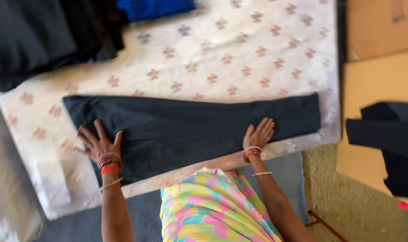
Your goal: The person folds a pair of black trousers on a table, aligning the legs and folding the garment into a compact rectangle. After stacking the folded trousers, the person picks up a light blue shirt from a nearby box and begins to unfold it.
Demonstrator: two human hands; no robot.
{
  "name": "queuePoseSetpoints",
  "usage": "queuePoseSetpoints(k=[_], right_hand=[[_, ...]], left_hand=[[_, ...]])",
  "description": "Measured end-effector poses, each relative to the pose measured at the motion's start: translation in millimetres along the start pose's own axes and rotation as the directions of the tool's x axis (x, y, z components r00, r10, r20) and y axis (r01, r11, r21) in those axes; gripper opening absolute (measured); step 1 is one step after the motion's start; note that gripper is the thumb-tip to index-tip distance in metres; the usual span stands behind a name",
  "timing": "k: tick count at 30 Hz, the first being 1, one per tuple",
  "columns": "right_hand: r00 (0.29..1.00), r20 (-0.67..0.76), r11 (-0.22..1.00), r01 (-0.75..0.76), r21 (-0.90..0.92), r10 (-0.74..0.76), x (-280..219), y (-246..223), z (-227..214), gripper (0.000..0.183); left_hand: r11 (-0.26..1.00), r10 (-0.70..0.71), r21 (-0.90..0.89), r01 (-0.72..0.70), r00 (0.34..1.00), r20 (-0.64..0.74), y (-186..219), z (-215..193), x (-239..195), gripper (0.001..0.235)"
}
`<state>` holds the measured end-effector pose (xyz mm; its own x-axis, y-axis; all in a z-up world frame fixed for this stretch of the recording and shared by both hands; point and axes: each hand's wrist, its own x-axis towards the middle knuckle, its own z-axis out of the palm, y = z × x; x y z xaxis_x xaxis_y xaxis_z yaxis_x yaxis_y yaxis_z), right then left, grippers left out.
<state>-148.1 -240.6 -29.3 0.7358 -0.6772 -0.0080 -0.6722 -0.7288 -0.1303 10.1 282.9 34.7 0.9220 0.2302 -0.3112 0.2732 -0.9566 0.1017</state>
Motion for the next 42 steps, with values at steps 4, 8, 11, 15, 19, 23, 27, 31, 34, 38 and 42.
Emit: queuePoseSetpoints(k=[4, 8, 11, 15, 19, 23, 27, 31, 34, 38, 42], right_hand=[[0.999, 0.032, 1.000, 0.025, -0.001, -0.025, -1, 10, 6, 0.077], [0.958, 0.133, 0.967, 0.248, 0.055, -0.253, -5, -3, -32, 0.082], [0.759, 0.183, 0.774, 0.571, 0.272, -0.625, -6, -3, -27, 0.085], [0.646, 0.221, 0.683, 0.694, 0.229, -0.731, 41, 31, -44, 0.085], [0.926, 0.061, 0.913, 0.379, -0.153, -0.374, 115, 141, -65, 0.078], [0.985, 0.110, 0.992, 0.129, 0.018, -0.130, 145, 236, -47, 0.076], [0.975, 0.143, 0.984, 0.159, 0.083, -0.170, 146, 251, -39, 0.078], [0.919, 0.121, 0.926, 0.366, 0.097, -0.376, 134, 253, -69, 0.080], [0.834, 0.188, 0.855, 0.507, 0.113, -0.519, 102, 267, -79, 0.076], [0.838, 0.232, 0.855, 0.421, 0.301, -0.494, 68, 303, -42, 0.059], [0.925, 0.161, 0.935, 0.322, 0.151, -0.345, 62, 286, -50, 0.050]], left_hand=[[0.997, -0.067, -0.040, 0.063, 0.993, -0.094, 26, 26, -34, 0.091], [0.979, 0.165, -0.063, -0.194, 0.934, -0.318, 98, 85, -108, 0.082], [0.917, 0.398, 0.043, -0.396, 0.911, -0.105, 152, 118, -163, 0.087], [0.842, 0.498, 0.194, -0.504, 0.863, 0.081, 182, 110, -202, 0.083], [0.892, 0.161, 0.408, -0.194, 0.980, 0.114, 157, 87, -207, 0.087], [0.922, 0.040, 0.382, -0.068, 0.996, 0.080, 131, 100, -208, 0.086], [0.981, 0.091, 0.164, -0.101, 0.994, 0.064, 126, 88, -215, 0.088], [0.957, 0.269, 0.077, -0.279, 0.956, 0.114, 91, 60, -221, 0.093], [0.956, 0.066, 0.269, -0.119, 0.978, 0.198, 49, 56, -234, 0.092], [0.973, -0.095, 0.205, 0.104, 0.994, -0.056, -15, 76, -233, 0.079], [0.744, -0.637, -0.345, 0.572, 0.763, -0.110, -39, 98, -184, 0.071]])
